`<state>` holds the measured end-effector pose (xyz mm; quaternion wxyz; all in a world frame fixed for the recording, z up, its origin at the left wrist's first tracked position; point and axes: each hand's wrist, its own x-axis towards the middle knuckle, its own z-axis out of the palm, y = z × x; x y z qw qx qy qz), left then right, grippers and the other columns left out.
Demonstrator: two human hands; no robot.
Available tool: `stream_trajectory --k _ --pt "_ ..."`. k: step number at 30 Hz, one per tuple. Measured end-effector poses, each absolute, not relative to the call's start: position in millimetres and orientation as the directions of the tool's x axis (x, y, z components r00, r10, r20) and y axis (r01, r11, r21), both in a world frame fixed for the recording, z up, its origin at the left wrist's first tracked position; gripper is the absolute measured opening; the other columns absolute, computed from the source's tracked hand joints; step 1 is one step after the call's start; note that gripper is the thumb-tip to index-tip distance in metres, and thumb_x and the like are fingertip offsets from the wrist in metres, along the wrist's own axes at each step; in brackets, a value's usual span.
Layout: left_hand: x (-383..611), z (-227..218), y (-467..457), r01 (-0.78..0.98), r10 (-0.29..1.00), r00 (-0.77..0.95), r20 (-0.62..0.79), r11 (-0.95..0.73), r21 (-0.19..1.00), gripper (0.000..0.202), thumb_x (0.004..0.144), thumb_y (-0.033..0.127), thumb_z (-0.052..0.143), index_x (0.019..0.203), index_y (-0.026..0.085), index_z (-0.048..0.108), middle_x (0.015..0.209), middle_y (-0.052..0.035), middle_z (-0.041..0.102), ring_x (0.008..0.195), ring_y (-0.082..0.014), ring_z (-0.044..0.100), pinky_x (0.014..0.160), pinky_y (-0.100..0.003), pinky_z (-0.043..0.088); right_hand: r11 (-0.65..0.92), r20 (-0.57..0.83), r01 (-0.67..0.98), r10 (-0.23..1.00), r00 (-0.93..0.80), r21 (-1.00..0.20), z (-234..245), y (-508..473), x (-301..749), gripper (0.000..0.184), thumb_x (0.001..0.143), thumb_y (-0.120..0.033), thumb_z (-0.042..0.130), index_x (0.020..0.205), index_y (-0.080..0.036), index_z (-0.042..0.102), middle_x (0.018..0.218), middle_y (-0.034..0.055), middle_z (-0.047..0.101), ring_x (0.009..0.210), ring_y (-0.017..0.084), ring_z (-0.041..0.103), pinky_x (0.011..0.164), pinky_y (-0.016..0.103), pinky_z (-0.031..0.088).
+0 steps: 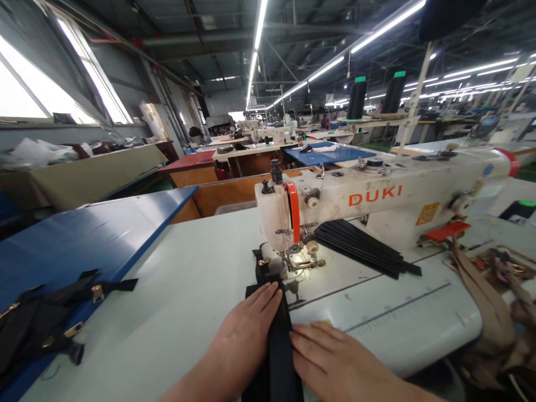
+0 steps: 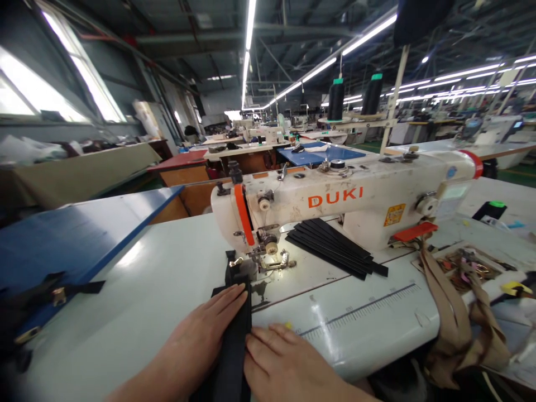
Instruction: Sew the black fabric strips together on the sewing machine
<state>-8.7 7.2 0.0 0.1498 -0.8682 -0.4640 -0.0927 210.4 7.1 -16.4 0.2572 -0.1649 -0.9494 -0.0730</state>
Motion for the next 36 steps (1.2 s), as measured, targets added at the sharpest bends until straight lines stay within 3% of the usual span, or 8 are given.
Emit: stream_trajectory --k 3,6,12,20,27,36 --pt "-6.8 5.6 7.3 0.849 0.804 0.528 0.273 -0.509 -0.142 0.058 0.073 -0.003 0.037 0.124 0.011 0.060 0.129 -0.0123 0.062 0.117 -0.0204 0.059 0.098 -0.034 0.048 0.880 0.387 0.448 0.472 -0.792 -0.156 1.4 12.4 203.6 0.026 0.087 -0.033 0.060 0.102 -0.012 0.063 0.112 0.0105 0.067 0.107 0.023 0.058 0.099 0.033 0.042" --pt "-5.7 10.8 8.6 0.856 0.825 0.516 0.230 -0.502 -0.121 0.057 0.073 -0.003 0.036 0.123 0.011 0.061 0.127 -0.0126 0.063 0.115 -0.0211 0.061 0.097 -0.035 0.050 0.837 0.365 0.504 0.547 -0.753 -0.214 8.8 25.2 193.3 0.017 0.085 -0.020 0.060 0.100 -0.011 0.062 0.111 0.0110 0.065 0.104 0.024 0.058 0.097 0.035 0.044" --pt "-4.5 12.1 10.9 0.864 0.821 0.499 0.279 -0.497 -0.082 0.042 0.082 0.004 0.040 0.117 0.011 0.063 0.119 -0.0119 0.068 0.109 -0.0200 0.064 0.095 -0.034 0.051 0.947 0.374 0.313 0.318 -0.871 -0.077 -3.1 53.4 181.1 0.011 0.091 -0.017 0.056 0.100 -0.014 0.062 0.105 0.0061 0.066 0.102 0.020 0.057 0.098 0.033 0.041" --pt "-4.1 2.8 11.3 0.874 0.809 0.482 0.336 -0.472 -0.115 0.037 0.085 0.007 0.042 0.116 0.010 0.062 0.121 -0.0131 0.066 0.113 -0.0231 0.062 0.096 -0.037 0.051 0.964 0.358 0.236 0.179 -0.916 0.120 -5.7 64.3 176.5 0.013 0.093 -0.015 0.051 0.090 -0.014 0.063 0.095 0.0068 0.067 0.091 0.020 0.059 0.088 0.034 0.044" --pt "7.7 0.5 27.7 0.863 0.797 0.497 0.344 -0.495 -0.099 0.037 0.086 0.008 0.043 0.117 0.011 0.063 0.121 -0.0130 0.066 0.113 -0.0226 0.062 0.097 -0.035 0.050 0.950 0.376 0.271 0.196 -0.906 0.158 -7.2 74.0 190.4 0.011 0.092 -0.013 0.051 0.091 -0.013 0.062 0.094 0.0079 0.067 0.089 0.020 0.059 0.087 0.033 0.045" --pt "10.4 -6.2 47.0 0.859 0.775 0.493 0.395 -0.506 -0.078 0.035 0.091 0.011 0.038 0.115 0.012 0.064 0.118 -0.0119 0.068 0.113 -0.0205 0.062 0.097 -0.033 0.051 0.944 0.330 0.311 0.260 -0.907 0.112 -4.8 88.8 196.2 0.011 0.094 -0.015 0.051 0.093 -0.013 0.062 0.101 0.0077 0.066 0.094 0.020 0.060 0.090 0.033 0.046"
